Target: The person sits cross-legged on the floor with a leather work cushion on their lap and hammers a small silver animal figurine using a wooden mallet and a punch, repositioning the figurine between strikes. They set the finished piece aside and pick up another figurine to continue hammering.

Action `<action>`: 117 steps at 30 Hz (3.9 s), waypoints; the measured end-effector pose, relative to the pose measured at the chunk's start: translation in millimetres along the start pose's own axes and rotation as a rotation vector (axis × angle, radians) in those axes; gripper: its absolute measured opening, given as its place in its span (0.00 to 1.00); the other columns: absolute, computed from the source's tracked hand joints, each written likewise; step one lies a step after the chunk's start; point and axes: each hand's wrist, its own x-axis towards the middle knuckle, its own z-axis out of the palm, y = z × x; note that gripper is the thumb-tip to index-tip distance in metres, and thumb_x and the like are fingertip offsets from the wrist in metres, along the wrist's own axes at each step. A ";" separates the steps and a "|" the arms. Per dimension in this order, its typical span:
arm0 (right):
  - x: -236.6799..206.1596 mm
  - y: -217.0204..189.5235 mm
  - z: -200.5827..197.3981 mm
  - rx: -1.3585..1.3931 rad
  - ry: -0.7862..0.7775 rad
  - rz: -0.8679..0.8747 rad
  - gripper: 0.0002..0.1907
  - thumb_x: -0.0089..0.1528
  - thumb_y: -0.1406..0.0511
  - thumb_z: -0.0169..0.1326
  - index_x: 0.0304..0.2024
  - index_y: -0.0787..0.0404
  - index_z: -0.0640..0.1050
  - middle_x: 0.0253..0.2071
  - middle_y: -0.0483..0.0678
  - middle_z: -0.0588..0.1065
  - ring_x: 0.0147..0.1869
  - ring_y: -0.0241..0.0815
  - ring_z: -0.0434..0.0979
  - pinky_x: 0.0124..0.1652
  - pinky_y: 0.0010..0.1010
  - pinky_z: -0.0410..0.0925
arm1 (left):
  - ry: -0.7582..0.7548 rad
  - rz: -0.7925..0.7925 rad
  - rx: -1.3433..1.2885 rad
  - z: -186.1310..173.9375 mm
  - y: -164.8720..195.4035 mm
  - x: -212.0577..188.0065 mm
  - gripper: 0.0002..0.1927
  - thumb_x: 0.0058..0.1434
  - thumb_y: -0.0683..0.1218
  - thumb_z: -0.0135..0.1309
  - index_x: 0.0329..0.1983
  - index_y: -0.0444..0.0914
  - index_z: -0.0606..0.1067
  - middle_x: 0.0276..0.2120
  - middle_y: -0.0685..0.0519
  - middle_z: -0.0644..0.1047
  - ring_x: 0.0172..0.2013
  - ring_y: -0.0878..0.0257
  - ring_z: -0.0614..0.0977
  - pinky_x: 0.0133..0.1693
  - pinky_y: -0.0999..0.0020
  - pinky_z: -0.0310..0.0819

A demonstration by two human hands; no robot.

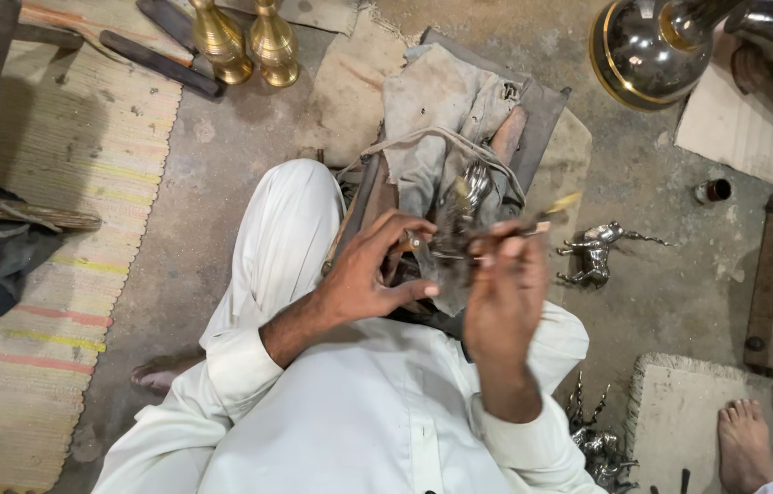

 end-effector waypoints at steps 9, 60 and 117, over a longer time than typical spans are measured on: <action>-50.3 21.2 15.2 -0.295 -0.180 0.139 0.08 0.75 0.66 0.47 0.54 0.63 0.73 0.47 0.42 0.70 0.47 0.29 0.66 0.48 0.22 0.64 | -0.029 0.165 0.099 -11.6 -1.3 -16.7 0.34 0.46 0.45 0.75 0.55 0.37 0.74 0.48 0.48 0.75 0.51 0.50 0.81 0.50 0.57 0.78; -49.4 21.7 -15.1 -0.651 -0.547 -0.227 0.15 0.56 0.81 0.63 0.40 0.66 0.74 0.49 0.53 0.78 0.59 0.52 0.83 0.57 0.41 0.78 | 0.045 0.075 0.575 -37.7 -36.3 120.3 0.11 0.57 0.43 0.64 0.41 0.35 0.79 0.37 0.49 0.82 0.37 0.56 0.84 0.41 0.57 0.78; -31.7 -18.4 -25.8 -1.214 -0.431 -0.236 0.36 0.38 0.47 0.78 0.35 0.64 0.78 0.27 0.47 0.68 0.31 0.45 0.68 0.34 0.39 0.61 | -0.625 0.051 0.233 -45.7 44.6 23.1 0.11 0.55 0.43 0.61 0.41 0.36 0.81 0.23 0.46 0.80 0.25 0.49 0.82 0.30 0.54 0.71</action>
